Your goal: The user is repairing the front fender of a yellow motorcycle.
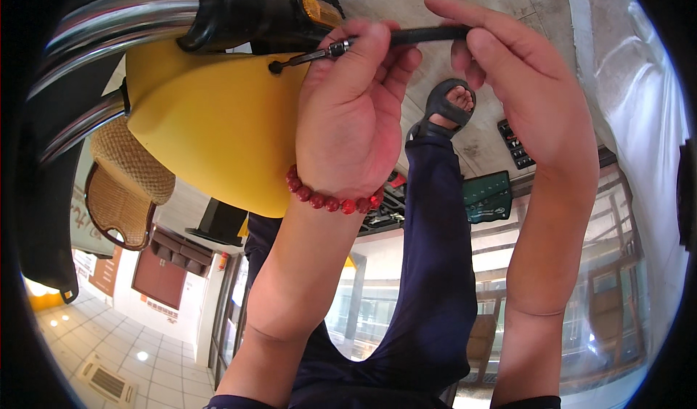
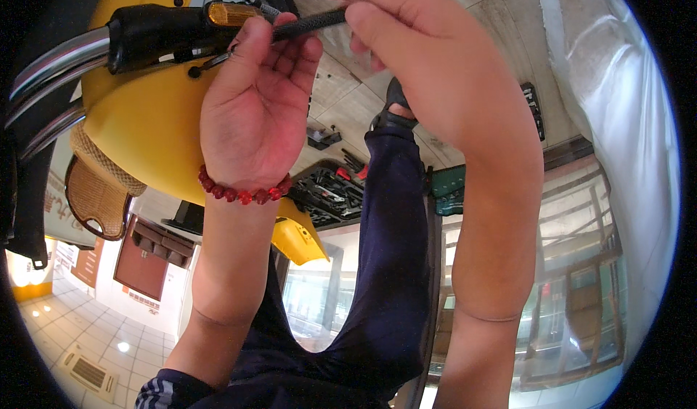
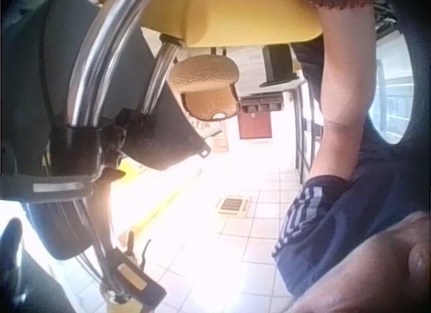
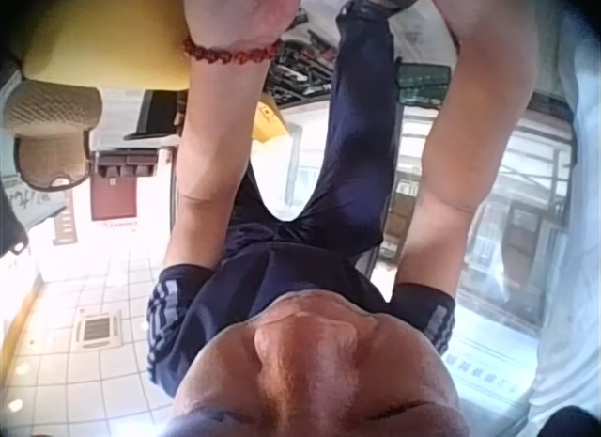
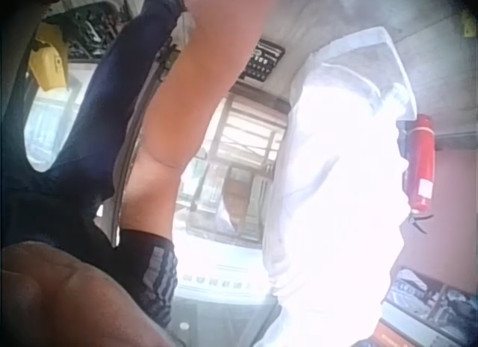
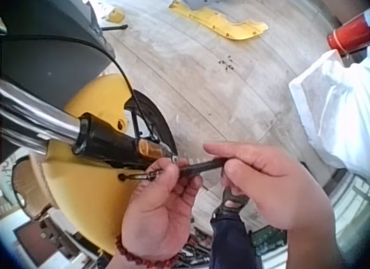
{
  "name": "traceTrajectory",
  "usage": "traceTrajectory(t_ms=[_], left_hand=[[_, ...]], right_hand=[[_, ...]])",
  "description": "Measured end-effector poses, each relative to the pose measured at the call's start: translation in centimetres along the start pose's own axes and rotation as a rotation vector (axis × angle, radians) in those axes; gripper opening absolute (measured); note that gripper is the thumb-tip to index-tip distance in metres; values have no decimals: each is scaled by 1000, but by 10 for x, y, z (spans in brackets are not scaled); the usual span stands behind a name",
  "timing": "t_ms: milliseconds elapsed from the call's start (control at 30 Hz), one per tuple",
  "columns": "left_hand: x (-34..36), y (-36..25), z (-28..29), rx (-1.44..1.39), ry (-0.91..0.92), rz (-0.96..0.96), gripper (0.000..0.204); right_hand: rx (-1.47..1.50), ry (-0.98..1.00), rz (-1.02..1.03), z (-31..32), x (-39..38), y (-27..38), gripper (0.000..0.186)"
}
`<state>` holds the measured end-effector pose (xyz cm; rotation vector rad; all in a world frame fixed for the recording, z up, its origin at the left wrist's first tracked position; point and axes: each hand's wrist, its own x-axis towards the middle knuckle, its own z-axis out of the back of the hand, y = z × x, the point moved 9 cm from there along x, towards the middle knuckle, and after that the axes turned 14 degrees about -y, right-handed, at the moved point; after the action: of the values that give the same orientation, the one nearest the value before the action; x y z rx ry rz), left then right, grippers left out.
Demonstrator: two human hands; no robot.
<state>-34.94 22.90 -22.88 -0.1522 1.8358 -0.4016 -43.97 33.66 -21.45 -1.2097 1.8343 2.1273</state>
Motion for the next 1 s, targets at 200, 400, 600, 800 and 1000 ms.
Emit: traceTrajectory(t_ms=[200,400,600,800,1000], left_hand=[[-1,-6,-5,71,60,-70,21],[-7,-7,-5,61,25,-90,21],[-1,1,-2,71,19,-22,19],[-3,-3,-6,93,10,-52,18],[1,3,-10,8,93,75,18]], right_hand=[[329,-326,-221,7,-7,-5,37],[-36,-6,-342,3,-2,-6,43],[204,-170,-202,-3,1,18,39],[370,27,-490,2,-6,-19,34],[-40,-113,147,5,0,15,35]])
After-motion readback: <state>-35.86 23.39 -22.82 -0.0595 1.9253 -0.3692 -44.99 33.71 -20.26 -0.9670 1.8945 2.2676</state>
